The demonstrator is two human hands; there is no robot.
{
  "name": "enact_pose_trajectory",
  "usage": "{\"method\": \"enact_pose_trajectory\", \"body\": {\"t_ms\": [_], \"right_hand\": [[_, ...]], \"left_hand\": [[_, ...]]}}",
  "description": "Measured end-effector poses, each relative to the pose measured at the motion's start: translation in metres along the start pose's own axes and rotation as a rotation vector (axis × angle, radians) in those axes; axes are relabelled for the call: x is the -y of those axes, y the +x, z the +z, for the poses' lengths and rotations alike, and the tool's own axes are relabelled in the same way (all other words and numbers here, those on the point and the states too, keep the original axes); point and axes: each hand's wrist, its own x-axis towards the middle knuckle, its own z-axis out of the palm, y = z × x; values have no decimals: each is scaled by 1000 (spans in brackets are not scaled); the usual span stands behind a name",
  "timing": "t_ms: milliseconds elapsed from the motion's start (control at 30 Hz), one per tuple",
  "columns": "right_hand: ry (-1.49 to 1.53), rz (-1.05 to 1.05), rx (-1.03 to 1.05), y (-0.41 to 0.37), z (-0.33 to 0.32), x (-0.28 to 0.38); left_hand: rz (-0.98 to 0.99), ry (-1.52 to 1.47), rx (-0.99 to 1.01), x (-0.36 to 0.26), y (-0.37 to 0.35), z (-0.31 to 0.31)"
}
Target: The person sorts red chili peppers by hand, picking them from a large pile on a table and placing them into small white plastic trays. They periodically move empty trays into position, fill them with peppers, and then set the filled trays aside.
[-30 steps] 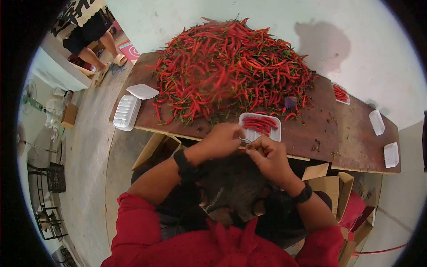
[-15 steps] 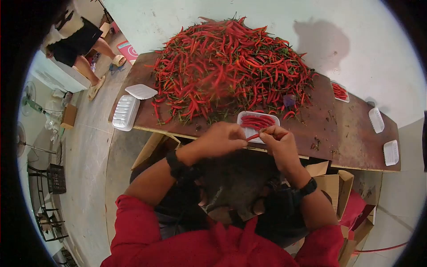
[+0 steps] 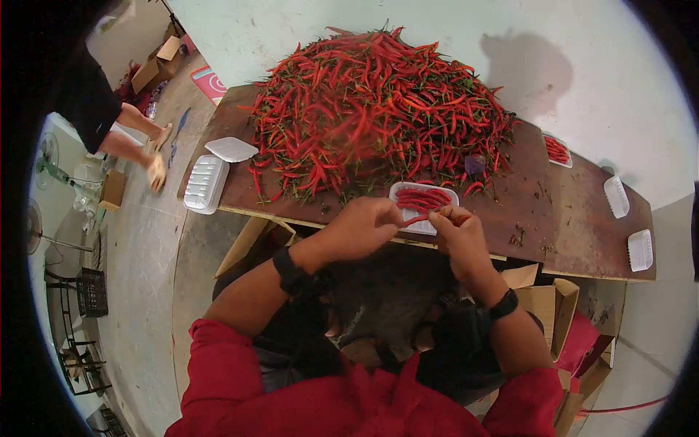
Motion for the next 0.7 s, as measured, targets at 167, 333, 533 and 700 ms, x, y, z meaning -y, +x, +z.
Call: {"method": "enact_pose_trajectory", "body": {"t_ms": [167,333,533,700], "right_hand": [[197,105,-27,3,-9,6],[178,127,-37,0,-5,7],[136,85,12,-2,1,-5],[170,124,20,-7,8,-1]], "left_hand": [[-114,6,365,-24,-4,-13],[-133,73,486,-23,-4,-15],[100,100,-33,-6,-1,1],[60,88,-21,-7,-1,2]]}}
